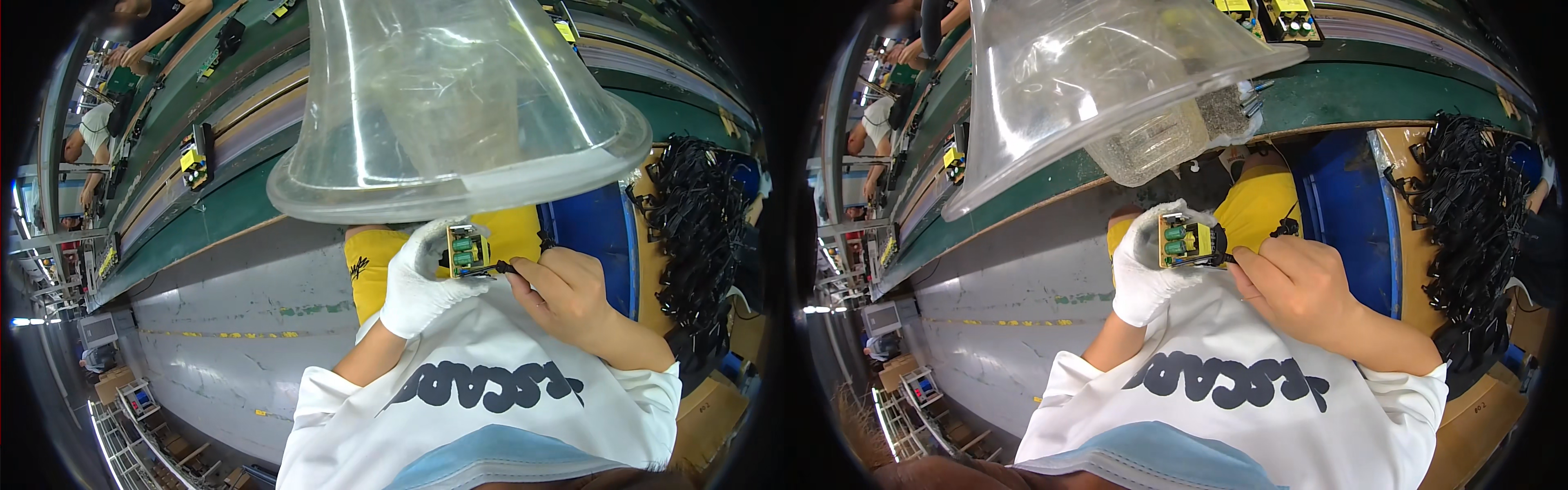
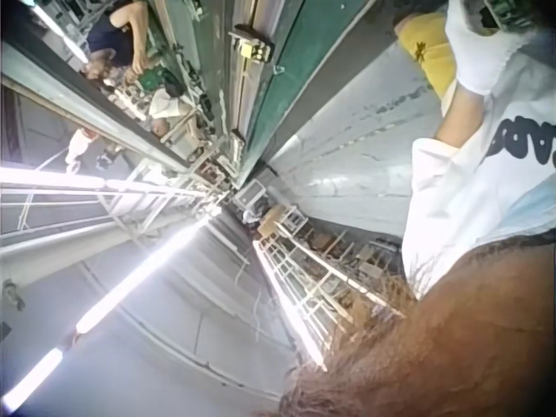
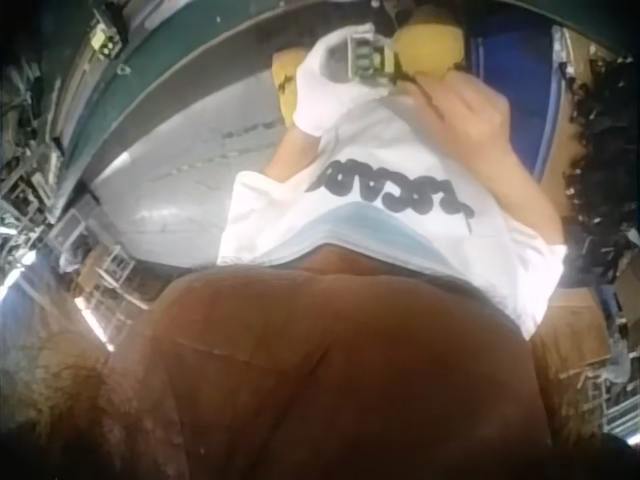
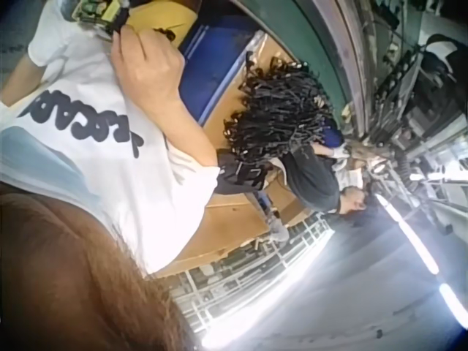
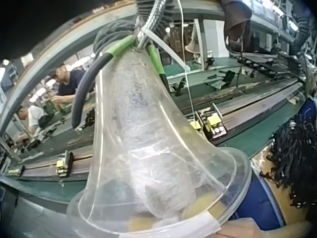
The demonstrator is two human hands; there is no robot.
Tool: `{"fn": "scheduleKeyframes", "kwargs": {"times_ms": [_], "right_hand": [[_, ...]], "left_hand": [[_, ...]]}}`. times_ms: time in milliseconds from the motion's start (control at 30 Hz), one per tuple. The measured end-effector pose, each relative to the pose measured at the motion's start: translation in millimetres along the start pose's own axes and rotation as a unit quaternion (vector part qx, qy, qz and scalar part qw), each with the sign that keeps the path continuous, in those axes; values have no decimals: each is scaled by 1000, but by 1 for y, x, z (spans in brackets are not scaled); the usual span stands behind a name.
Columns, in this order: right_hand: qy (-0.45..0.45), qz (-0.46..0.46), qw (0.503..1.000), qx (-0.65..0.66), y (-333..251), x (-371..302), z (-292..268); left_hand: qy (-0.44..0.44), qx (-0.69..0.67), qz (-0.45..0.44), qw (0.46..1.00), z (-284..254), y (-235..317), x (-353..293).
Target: The person takes circuit boards from a conveyor belt, connects power cords to them under an exhaust hood, and places the assembled units back onto the conveyor belt.
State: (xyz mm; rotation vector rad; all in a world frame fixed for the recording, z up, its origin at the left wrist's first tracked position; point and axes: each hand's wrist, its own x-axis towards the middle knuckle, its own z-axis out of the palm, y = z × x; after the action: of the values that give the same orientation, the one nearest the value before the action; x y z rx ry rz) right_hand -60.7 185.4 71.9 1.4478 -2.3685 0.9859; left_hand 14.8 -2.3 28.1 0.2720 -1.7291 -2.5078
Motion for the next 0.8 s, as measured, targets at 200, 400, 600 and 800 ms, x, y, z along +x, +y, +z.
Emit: {"fn": "scheduleKeyframes", "kwargs": {"times_ms": [200, 400, 600, 800], "right_hand": [[-8, 4, 1000, -4, 1, -1, 0], [-17, 28, 999, 22, 1, 1, 0], [-65, 140, 975, 158, -2, 2, -4], [-67, 138, 978, 142, -1, 2, -2]], "left_hand": [[5, 0, -6, 1000, 1, 1, 0], [10, 37, -15, 999, 0, 1, 0], [24, 60, -69, 995, -3, -2, 1], [32, 74, -71, 994, -1, 5, 3]]}}
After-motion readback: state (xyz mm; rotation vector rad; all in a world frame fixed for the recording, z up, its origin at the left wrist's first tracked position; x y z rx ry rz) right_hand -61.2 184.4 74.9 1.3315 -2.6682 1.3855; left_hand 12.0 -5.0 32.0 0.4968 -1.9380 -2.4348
